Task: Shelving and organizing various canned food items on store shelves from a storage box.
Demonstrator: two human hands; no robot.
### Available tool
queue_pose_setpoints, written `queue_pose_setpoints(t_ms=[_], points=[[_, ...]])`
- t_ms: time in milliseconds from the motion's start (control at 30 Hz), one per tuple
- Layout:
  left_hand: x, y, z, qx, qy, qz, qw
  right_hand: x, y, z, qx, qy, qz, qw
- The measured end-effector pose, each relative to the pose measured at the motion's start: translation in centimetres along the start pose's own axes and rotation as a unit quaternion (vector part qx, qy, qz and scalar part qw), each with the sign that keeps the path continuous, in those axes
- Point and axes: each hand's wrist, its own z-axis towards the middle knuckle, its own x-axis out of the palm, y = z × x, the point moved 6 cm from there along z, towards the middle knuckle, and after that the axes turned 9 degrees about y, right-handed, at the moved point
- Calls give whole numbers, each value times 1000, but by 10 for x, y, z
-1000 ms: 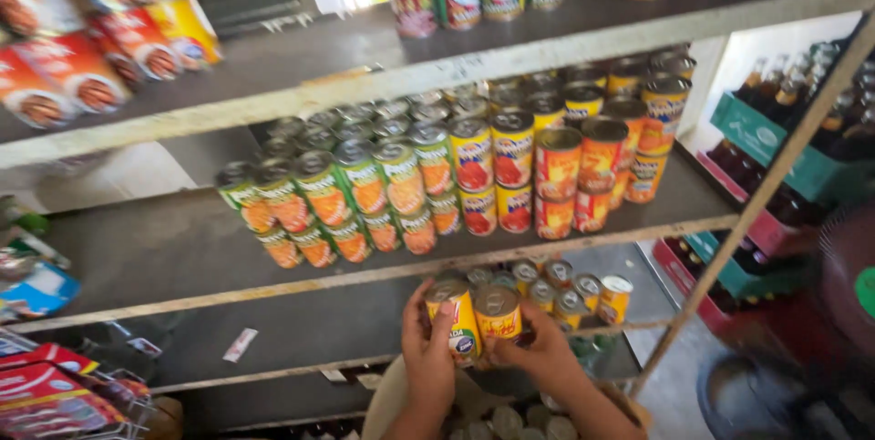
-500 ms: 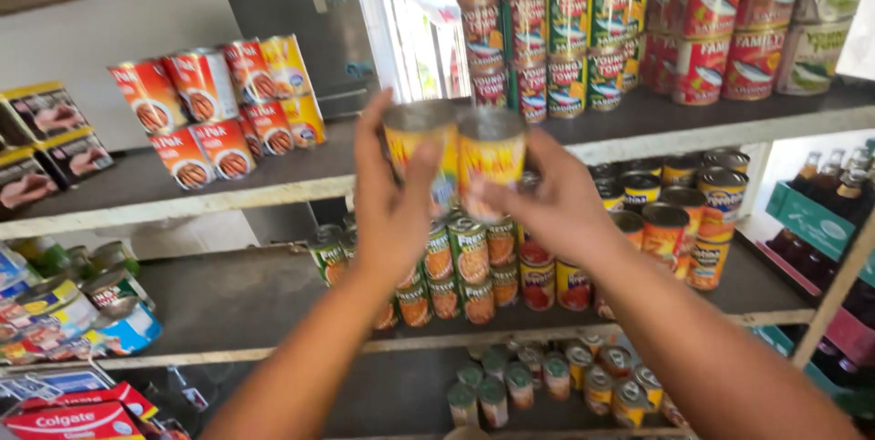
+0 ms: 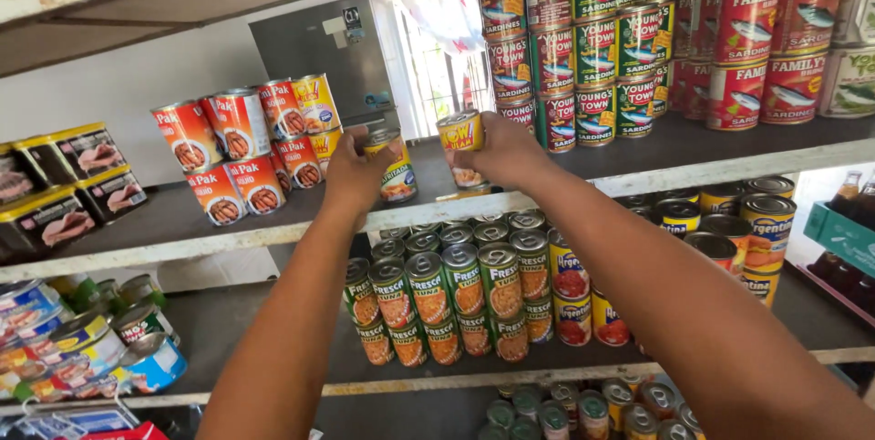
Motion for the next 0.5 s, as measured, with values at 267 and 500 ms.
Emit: queue_pose_setpoints(t_ms=[267,500], points=[[7,13,6,-74,135,-66,986,9,-15,25,49,12,64,997],[12,18,7,-82,161,-86,980,11,40,68,-136,-39,306,941]])
